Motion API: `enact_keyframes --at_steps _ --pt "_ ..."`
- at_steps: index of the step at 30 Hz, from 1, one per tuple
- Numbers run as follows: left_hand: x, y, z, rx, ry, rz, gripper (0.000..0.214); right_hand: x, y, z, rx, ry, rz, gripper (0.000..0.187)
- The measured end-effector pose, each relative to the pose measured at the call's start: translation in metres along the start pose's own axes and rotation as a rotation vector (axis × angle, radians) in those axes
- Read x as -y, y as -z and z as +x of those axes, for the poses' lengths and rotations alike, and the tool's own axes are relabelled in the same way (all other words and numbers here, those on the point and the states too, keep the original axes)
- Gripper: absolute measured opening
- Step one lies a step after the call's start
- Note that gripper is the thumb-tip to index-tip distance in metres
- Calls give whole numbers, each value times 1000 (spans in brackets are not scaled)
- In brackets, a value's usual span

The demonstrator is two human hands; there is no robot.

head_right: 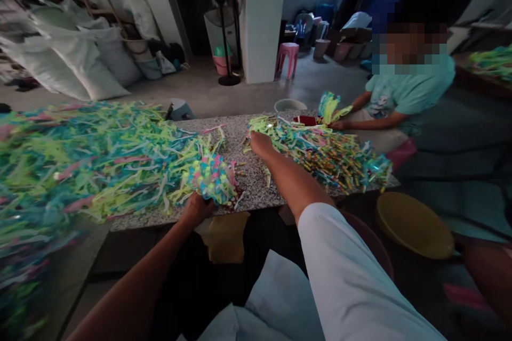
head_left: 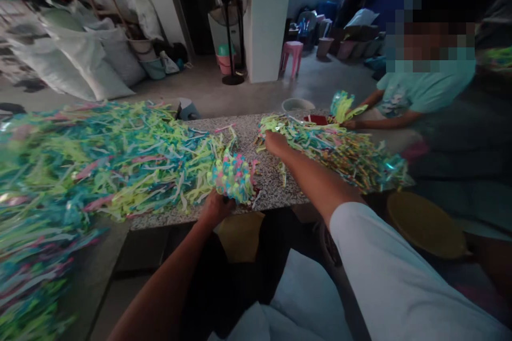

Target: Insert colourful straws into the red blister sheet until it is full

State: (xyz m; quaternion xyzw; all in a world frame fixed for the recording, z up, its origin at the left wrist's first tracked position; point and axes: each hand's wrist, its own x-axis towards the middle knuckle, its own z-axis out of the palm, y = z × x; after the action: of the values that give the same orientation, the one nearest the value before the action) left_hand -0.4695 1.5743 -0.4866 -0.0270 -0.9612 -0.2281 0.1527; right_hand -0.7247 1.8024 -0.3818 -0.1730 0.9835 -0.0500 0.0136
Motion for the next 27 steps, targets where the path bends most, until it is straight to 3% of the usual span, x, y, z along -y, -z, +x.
enact_keyframes --at_steps 5,9,13,17,21,24,27 --pt "-2 1 -1 28 8 8 16 1 -9 23 33 -33 -43 38" --pt "-2 0 -1 9 -12 -6 16 -5 -10 11 0 2 -53 36" --pt "-3 -1 0 -20 -26 -13 12 2 14 -20 -188 38 -9 45" --pt "-4 1 2 -28 -25 -15 12 3 47 -43 -290 -59 52 50" --pt "-2 2 4 -19 -29 -3 12 -9 49 -56 -99 -113 137 40" --pt "0 0 5 -22 -17 -6 12 -13 28 -65 46 -110 154 40" --pt "4 -2 6 -21 11 -35 14 -8 7 -74 107 -96 175 39"
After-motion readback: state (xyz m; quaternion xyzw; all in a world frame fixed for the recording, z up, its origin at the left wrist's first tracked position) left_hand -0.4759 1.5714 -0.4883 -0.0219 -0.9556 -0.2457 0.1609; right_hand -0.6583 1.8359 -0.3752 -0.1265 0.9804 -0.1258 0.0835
